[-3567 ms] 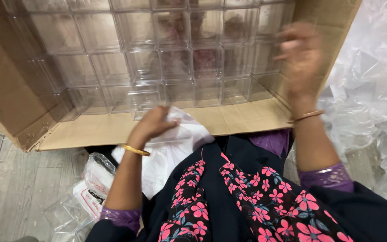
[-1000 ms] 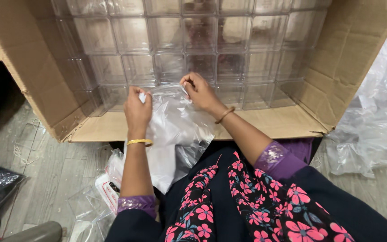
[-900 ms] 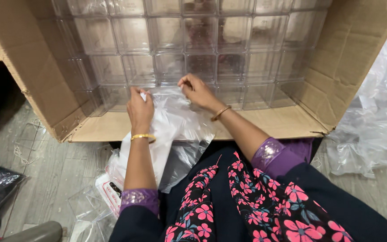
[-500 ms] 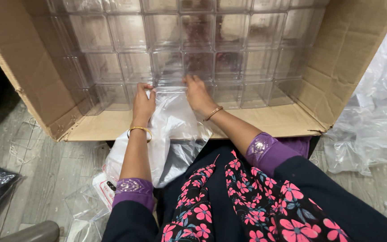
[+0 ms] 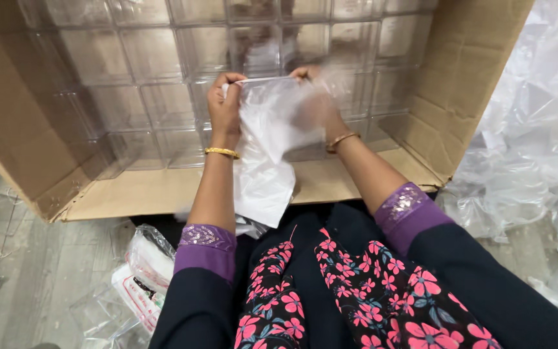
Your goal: The person sits on the floor and removes clear plastic boxes from plastic bags one at a time, then stacks the boxes into a large cardboard box in front of them. They occasionally reach to the side for more bagged boxes and continue emptying the bags.
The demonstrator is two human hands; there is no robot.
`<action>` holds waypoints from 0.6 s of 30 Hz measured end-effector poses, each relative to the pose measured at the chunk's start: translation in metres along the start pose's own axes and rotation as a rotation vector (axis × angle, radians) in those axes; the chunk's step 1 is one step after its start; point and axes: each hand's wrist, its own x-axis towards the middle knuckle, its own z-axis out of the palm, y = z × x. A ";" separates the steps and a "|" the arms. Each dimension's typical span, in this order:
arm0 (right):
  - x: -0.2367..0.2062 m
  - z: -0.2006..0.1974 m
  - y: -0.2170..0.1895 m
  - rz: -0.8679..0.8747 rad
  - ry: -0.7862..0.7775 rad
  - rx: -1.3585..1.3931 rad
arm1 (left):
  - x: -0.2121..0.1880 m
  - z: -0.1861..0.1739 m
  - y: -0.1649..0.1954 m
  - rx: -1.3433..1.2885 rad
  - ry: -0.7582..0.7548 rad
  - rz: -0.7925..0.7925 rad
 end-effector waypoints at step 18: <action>-0.040 -0.021 -0.061 0.874 -0.550 1.229 | 0.001 0.026 0.013 0.679 -0.263 0.074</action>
